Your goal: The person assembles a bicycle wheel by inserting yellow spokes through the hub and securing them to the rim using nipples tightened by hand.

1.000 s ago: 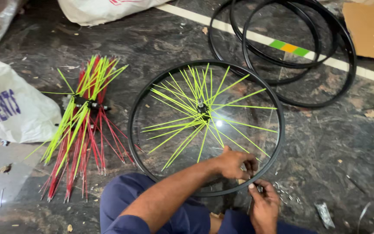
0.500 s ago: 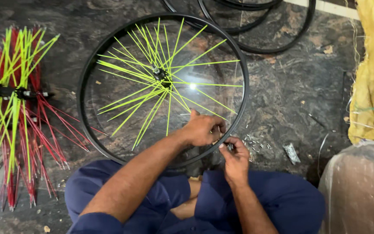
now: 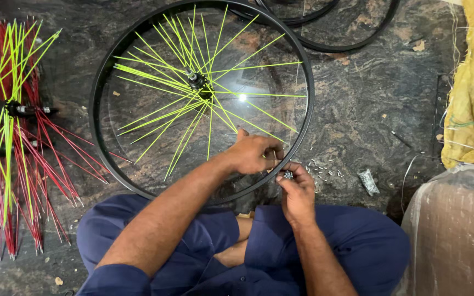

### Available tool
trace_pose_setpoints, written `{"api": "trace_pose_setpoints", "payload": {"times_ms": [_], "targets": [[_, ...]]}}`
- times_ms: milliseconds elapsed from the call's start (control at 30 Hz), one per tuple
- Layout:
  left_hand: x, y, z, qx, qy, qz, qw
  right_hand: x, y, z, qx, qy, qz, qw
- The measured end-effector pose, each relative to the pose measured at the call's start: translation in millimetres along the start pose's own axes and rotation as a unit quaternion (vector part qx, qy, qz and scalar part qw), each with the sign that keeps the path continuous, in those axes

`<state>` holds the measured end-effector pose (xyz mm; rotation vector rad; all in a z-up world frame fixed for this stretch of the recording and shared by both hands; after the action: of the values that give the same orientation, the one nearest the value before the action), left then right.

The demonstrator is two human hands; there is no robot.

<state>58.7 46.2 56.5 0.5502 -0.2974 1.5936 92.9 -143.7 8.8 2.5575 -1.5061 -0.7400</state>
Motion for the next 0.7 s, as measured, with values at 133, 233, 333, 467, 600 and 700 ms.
{"api": "trace_pose_setpoints", "payload": {"times_ms": [133,233,333,467,600,700], "targets": [[8,4,2,-0.031,0.047,0.013,0.998,1,0,-3,-0.044,-0.007,0.0,0.999],[4,2,-1,-0.004,0.034,0.01,0.999,2,6,-9,-0.064,-0.031,-0.006,0.997],[-1,2,-2,0.01,-0.059,-0.001,0.998,6,12,-14,-0.096,-0.037,0.024,0.994],[2,2,-4,-0.021,-0.026,0.002,0.999,10,13,-10,-0.091,-0.043,0.027,0.995],[4,5,0,-0.019,0.006,0.0,1.0,15,11,-2,-0.089,-0.03,0.056,0.994],[5,5,3,-0.007,-0.029,-0.012,1.0,16,8,2,-0.08,-0.022,0.081,0.993]]}}
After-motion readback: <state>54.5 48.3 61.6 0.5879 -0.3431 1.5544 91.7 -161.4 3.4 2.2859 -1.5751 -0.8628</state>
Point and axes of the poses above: each hand's wrist, its own y-axis away from the middle knuckle, its own x-axis out of the back of the hand, z = x × y, the point moved 4 cm from there along -y, towards the middle knuckle, and after that the axes turned 4 degrees about z, right-handed, at the moved point
